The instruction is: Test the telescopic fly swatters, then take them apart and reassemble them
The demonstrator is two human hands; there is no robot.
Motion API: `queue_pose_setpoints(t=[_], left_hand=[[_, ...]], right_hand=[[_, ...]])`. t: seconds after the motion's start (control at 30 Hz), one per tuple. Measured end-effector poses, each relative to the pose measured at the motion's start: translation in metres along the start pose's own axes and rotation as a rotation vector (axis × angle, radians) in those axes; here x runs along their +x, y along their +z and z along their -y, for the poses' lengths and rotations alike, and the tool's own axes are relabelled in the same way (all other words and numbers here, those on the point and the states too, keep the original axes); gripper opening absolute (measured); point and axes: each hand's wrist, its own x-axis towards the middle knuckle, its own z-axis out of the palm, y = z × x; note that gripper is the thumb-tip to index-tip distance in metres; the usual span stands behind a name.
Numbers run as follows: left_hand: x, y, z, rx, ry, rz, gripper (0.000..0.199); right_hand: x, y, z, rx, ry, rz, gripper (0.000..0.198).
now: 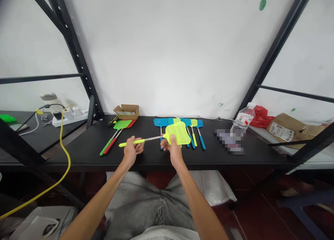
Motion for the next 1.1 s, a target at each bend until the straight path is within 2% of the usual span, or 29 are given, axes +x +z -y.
queue_pose_setpoints(t=[0.07, 0.17, 0.23, 0.27, 0.4, 0.5, 0.6, 0.7, 0.8, 0.9, 1.1], left_hand=[[0.0, 0.001, -0.003, 0.024, -0.006, 0.002, 0.044], [-0.001, -0.003, -0.012, 0.032, 0.051, -0.092, 0.034], [-0.003, -0.008, -0.021, 0.087, 0.089, -0.106, 0.025], [-0.005, -0.01, -0.026, 0.141, 0.081, -0.061, 0.022], [-0.015, -0.009, -0.041, 0.37, -0.054, 0.27, 0.021], [-0.018, -0.002, -0.039, 0.413, -0.052, 0.344, 0.024], [-0.015, -0.001, -0.028, 0.447, 0.014, 0.251, 0.031], [-0.008, -0.009, -0.016, 0.561, 0.112, 0.042, 0.029], [-0.004, -0.016, -0.009, 0.684, 0.115, -0.106, 0.027], [-0.001, -0.016, -0.004, 0.831, 0.085, -0.097, 0.027], [-0.003, -0.006, 0.002, 1.29, 0.184, 0.067, 0.038]], right_hand=[[0.001, -0.002, 0.002, 0.088, 0.016, -0.068, 0.047], [0.003, -0.005, 0.004, 0.222, 0.021, -0.21, 0.041], [0.004, -0.007, 0.004, 0.268, 0.021, -0.271, 0.04], [0.005, -0.007, 0.004, 0.274, 0.021, -0.285, 0.04], [0.008, -0.006, 0.001, 0.249, 0.003, -0.309, 0.039], [0.009, -0.007, -0.001, 0.242, 0.038, -0.298, 0.038], [0.01, -0.008, -0.003, 0.214, 0.072, -0.244, 0.036], [0.009, -0.009, -0.004, 0.126, 0.063, -0.179, 0.039], [0.007, -0.008, -0.003, 0.089, 0.055, -0.162, 0.04], [0.006, -0.007, -0.002, 0.077, 0.052, -0.148, 0.04], [0.007, -0.008, -0.004, 0.05, 0.031, -0.145, 0.039]])
